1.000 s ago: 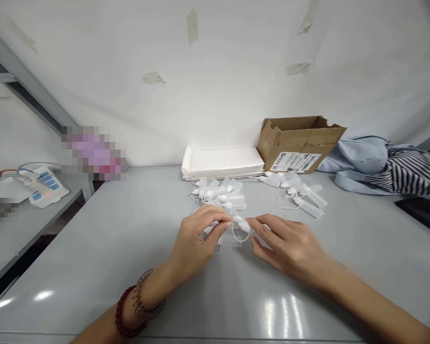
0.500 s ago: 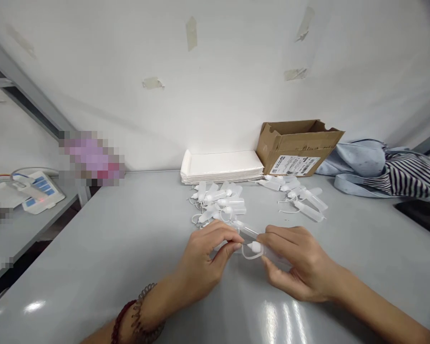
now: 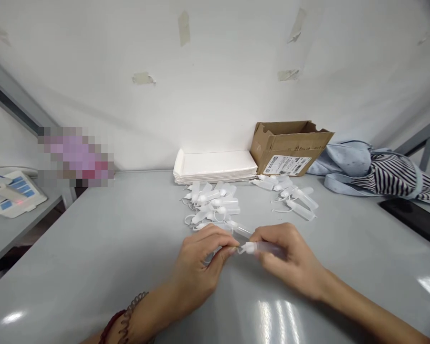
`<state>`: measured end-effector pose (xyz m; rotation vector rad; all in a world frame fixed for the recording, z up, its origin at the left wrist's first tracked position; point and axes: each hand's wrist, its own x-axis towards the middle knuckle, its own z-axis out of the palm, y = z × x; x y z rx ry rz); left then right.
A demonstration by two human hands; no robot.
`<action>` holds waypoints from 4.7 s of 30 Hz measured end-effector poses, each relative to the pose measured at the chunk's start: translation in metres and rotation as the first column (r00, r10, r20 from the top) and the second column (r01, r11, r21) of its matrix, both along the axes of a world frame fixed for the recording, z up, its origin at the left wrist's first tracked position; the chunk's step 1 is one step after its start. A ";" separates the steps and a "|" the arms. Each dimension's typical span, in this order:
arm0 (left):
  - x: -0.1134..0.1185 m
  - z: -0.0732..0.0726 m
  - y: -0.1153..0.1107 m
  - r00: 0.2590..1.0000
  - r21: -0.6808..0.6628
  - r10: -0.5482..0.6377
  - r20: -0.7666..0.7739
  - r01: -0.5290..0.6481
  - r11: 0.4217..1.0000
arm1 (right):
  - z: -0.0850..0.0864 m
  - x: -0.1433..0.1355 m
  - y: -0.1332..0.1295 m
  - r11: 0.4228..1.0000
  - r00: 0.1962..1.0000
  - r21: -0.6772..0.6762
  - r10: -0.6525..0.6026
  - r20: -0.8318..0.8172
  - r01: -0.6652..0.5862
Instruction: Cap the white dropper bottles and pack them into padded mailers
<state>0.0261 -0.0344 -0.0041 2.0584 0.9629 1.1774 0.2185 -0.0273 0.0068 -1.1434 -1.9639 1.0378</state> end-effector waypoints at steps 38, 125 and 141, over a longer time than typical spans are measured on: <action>0.000 0.005 0.003 1.000 0.041 0.003 -0.014 -0.002 0.999 | 0.004 -0.005 0.008 0.738 0.945 -0.666 -0.132 -0.299 -0.108; -0.010 0.017 0.001 0.993 -0.358 0.113 0.028 -0.096 0.929 | -0.015 -0.004 0.000 0.857 0.975 0.481 0.097 0.200 -0.184; -0.026 0.019 0.026 0.874 -0.286 0.440 -0.205 -0.484 0.827 | 0.005 0.077 0.056 0.905 0.504 0.370 -0.425 0.752 0.211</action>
